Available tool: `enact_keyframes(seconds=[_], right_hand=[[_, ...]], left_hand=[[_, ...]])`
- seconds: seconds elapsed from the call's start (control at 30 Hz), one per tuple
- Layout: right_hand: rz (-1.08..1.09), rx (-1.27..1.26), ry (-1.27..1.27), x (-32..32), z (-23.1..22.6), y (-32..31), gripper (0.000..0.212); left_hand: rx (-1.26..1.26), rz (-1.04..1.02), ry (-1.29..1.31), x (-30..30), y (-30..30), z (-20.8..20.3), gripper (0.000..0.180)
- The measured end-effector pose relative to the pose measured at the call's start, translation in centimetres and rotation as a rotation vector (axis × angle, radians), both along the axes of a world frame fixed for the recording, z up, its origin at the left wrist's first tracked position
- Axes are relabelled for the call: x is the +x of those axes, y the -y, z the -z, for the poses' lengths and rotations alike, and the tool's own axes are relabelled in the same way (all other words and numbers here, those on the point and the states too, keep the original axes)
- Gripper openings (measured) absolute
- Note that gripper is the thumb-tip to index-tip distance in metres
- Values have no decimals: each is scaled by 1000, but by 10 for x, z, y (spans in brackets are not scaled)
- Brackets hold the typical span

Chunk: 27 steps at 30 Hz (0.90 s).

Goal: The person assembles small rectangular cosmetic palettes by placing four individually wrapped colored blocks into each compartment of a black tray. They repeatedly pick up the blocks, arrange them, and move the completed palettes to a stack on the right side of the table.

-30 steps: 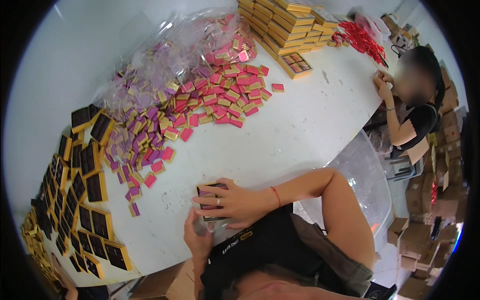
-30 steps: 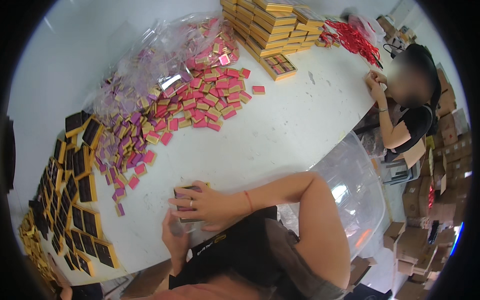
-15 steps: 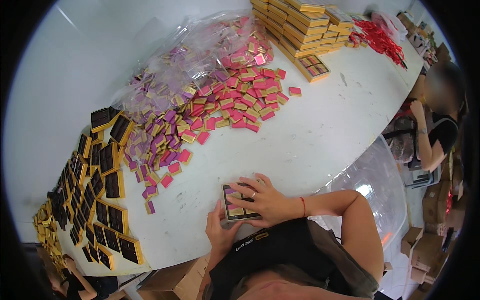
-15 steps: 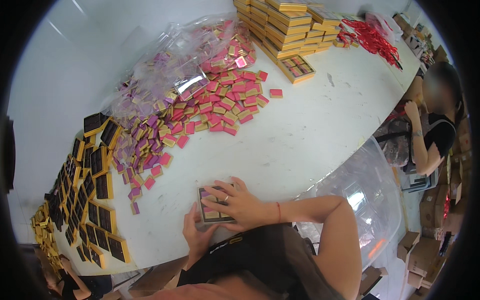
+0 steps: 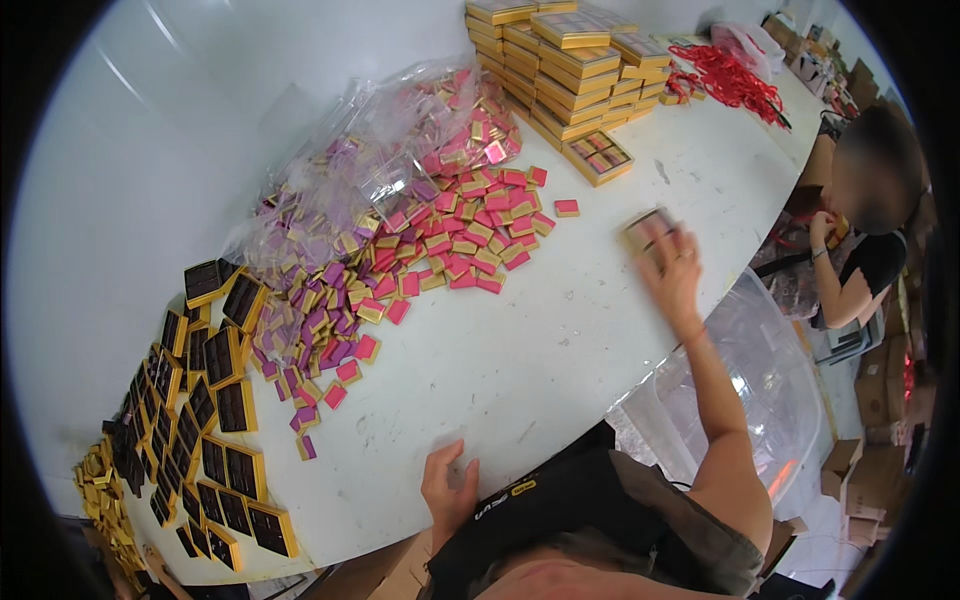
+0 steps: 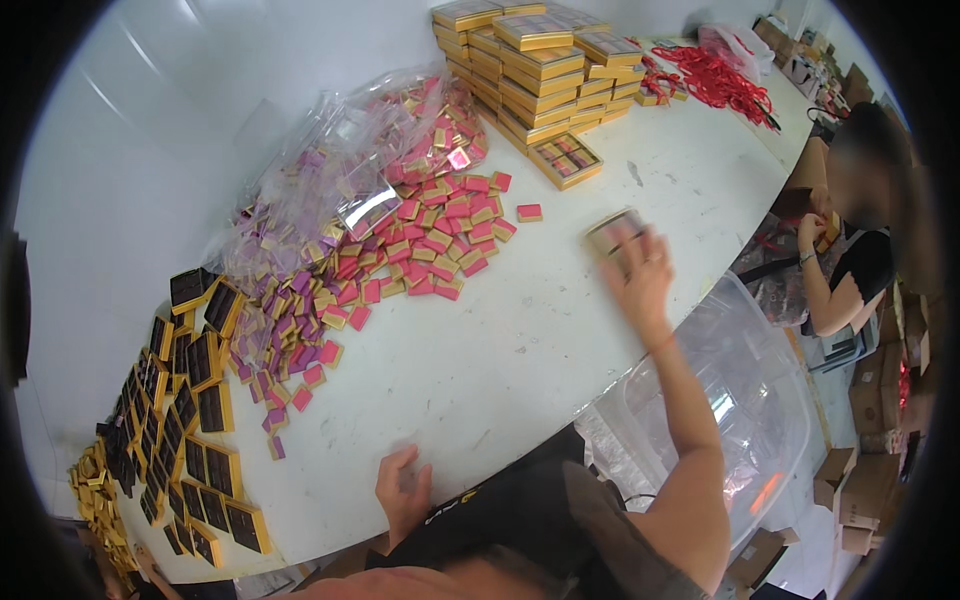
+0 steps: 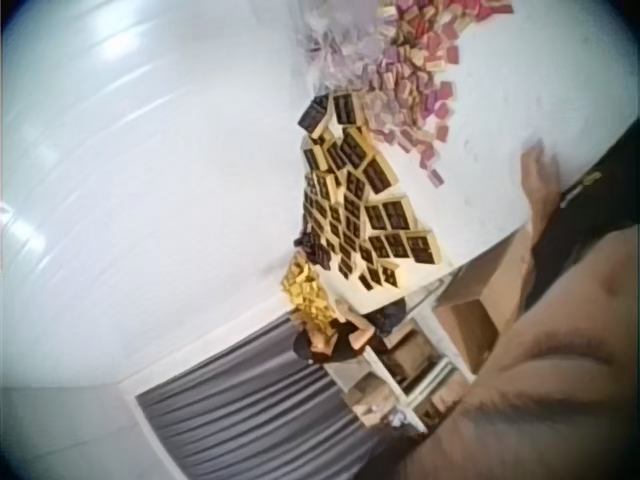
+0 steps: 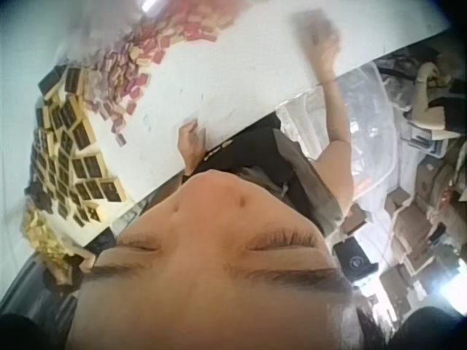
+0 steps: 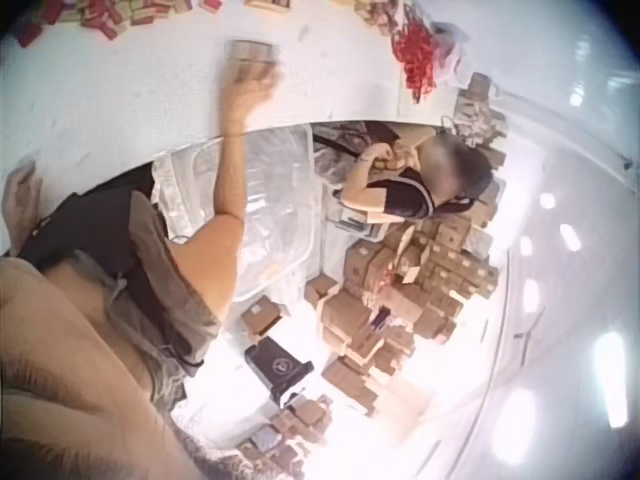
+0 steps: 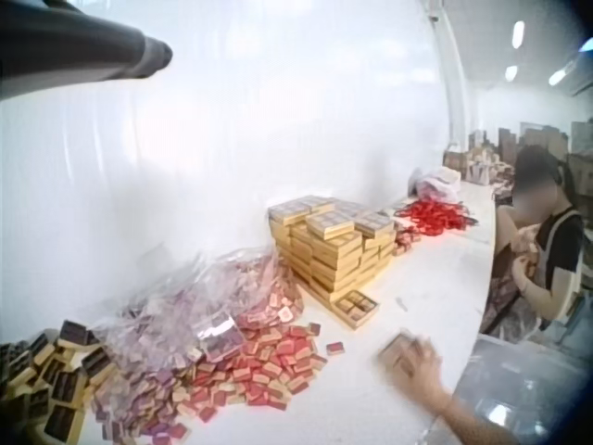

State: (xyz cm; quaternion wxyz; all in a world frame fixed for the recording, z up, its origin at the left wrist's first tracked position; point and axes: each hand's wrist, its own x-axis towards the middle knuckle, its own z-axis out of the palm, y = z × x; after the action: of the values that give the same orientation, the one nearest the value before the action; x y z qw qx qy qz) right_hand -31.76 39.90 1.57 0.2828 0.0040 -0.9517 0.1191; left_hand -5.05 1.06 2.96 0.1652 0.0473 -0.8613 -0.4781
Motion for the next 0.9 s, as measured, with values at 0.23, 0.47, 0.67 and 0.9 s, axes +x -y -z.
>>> enact_keyframes(seconds=[0.23, 0.47, 0.67, 0.9], right_hand=[[195, 134, 128, -244, 56, -173, 47], [62, -218, 332, -336, 32, -114, 65], [79, -151, 341, -310, 3, -61, 53], [-61, -911, 168, -364, 5, -117, 52]], left_hand=[[-76, 21, -35, -11, -4, 2, 31], [-111, 8, -67, -18, -8, 1, 30], [-147, -55, 2, -8, -7, 1, 26], [-16, -61, 6, -27, -11, 20, 21]])
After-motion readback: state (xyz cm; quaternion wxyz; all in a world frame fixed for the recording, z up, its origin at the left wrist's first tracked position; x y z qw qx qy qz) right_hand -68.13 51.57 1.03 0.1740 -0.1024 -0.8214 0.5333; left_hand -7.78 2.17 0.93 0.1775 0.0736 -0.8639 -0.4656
